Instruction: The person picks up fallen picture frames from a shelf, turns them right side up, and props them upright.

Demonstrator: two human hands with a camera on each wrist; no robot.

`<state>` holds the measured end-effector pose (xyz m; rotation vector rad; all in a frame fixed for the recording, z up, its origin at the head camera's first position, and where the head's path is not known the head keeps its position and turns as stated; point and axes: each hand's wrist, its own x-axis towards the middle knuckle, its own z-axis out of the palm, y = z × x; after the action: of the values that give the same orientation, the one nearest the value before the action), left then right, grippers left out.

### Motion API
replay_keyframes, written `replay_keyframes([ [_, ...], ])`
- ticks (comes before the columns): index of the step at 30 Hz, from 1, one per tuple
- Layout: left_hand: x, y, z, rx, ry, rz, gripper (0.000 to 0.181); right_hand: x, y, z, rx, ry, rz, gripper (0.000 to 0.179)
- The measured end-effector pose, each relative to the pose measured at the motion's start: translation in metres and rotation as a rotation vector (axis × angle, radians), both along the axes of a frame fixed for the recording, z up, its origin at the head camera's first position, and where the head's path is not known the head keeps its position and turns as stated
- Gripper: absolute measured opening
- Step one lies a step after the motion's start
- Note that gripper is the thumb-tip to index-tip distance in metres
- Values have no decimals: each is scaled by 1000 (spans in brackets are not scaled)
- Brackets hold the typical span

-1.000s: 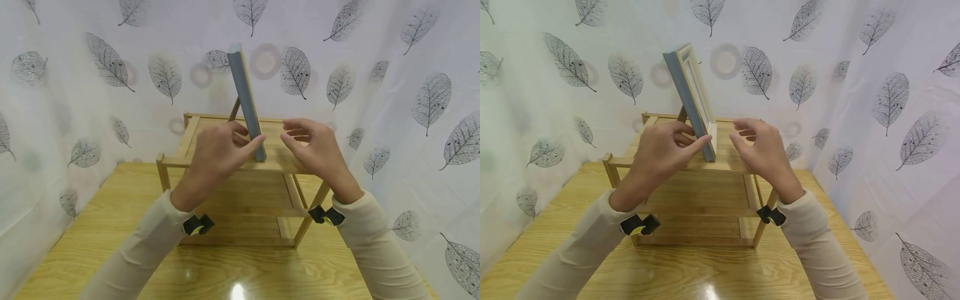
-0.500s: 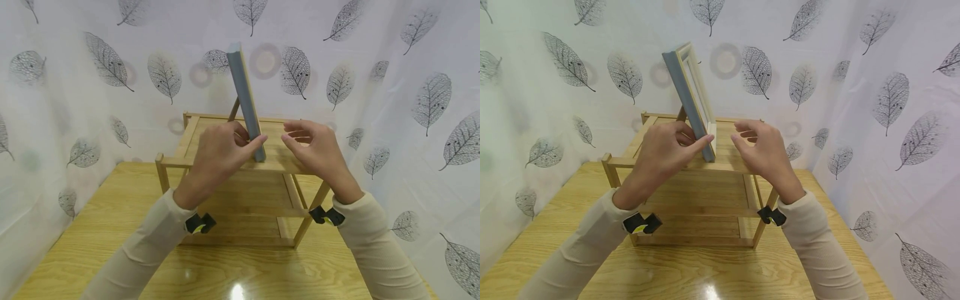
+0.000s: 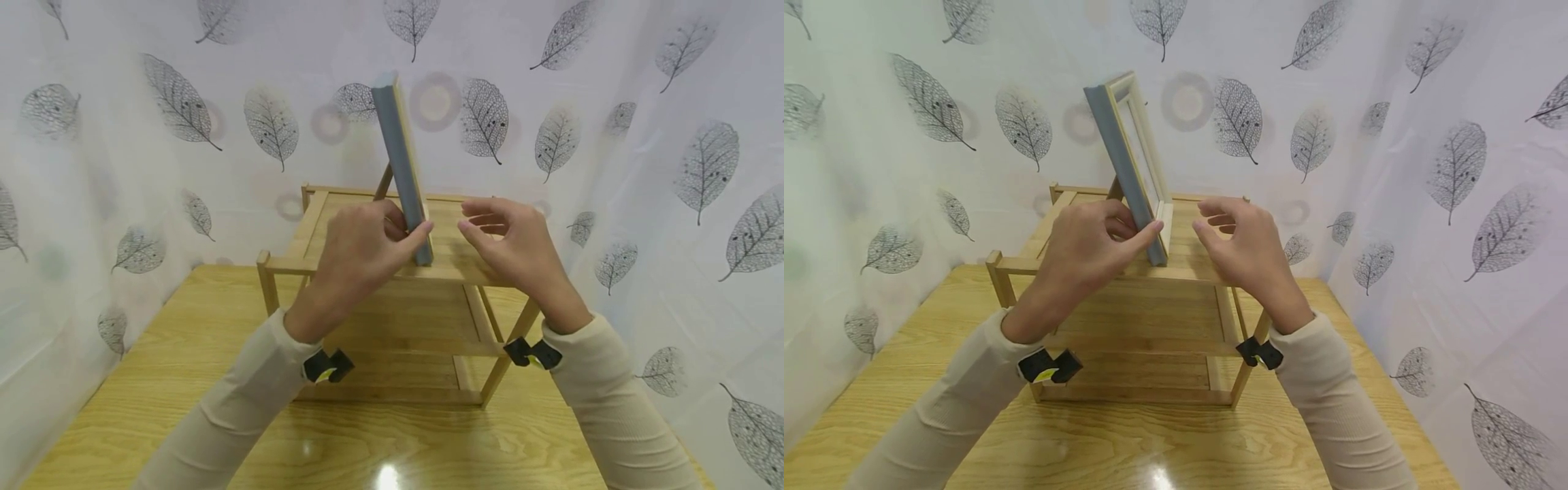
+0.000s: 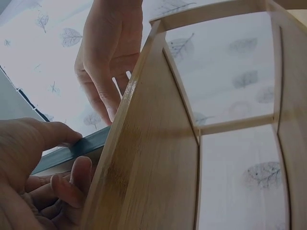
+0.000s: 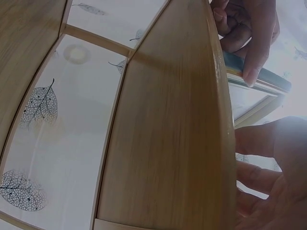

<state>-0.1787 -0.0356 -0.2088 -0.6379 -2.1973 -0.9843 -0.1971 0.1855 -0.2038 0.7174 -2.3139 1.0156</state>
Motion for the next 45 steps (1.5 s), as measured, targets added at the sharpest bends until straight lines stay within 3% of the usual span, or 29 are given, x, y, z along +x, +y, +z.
replay_keyframes([
  [21,0,-3,-1,2,28,-8,24,0,1,-1,1,-7,-5,27],
  [39,1,-15,0,-17,-17,-21,27,0,0,-1,-7,-14,-16,28],
  [45,2,-20,2,-18,-64,-27,27,-1,-1,-1,-8,-19,-20,28],
])
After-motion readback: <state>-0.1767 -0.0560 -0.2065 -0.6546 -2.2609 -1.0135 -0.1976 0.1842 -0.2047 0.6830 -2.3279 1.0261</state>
